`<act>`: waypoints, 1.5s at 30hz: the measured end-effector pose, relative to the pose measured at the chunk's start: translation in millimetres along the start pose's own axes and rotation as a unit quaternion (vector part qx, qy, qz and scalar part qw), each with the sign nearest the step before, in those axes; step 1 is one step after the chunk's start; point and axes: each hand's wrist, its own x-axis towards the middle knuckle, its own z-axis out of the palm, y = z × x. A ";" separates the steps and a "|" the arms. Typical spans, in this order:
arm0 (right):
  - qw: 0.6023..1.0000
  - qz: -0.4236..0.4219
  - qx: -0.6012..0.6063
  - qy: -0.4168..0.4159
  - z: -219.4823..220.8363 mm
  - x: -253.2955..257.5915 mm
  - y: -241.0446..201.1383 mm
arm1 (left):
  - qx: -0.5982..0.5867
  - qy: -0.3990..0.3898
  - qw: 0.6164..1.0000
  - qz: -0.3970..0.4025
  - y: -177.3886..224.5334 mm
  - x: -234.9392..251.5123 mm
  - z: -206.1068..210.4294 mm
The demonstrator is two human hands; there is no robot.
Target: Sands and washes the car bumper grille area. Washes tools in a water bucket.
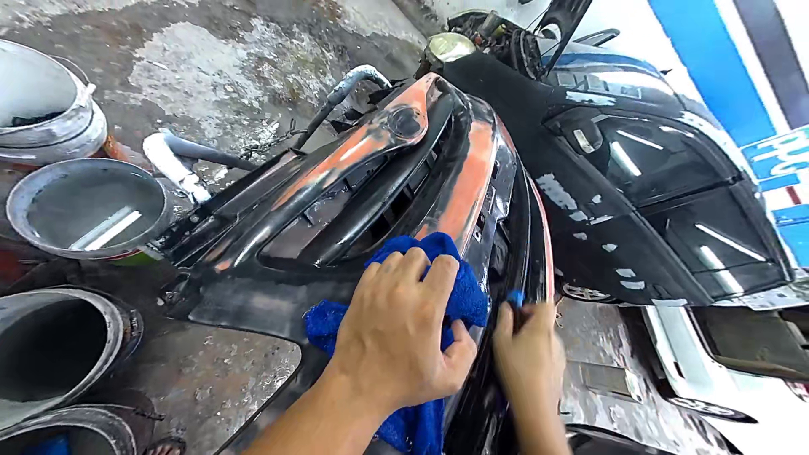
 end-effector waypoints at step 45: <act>0.996 0.068 -0.026 -0.051 30.3 128.4 -4.7 | 0.009 -0.003 1.000 -0.004 -3.5 -0.8 5.6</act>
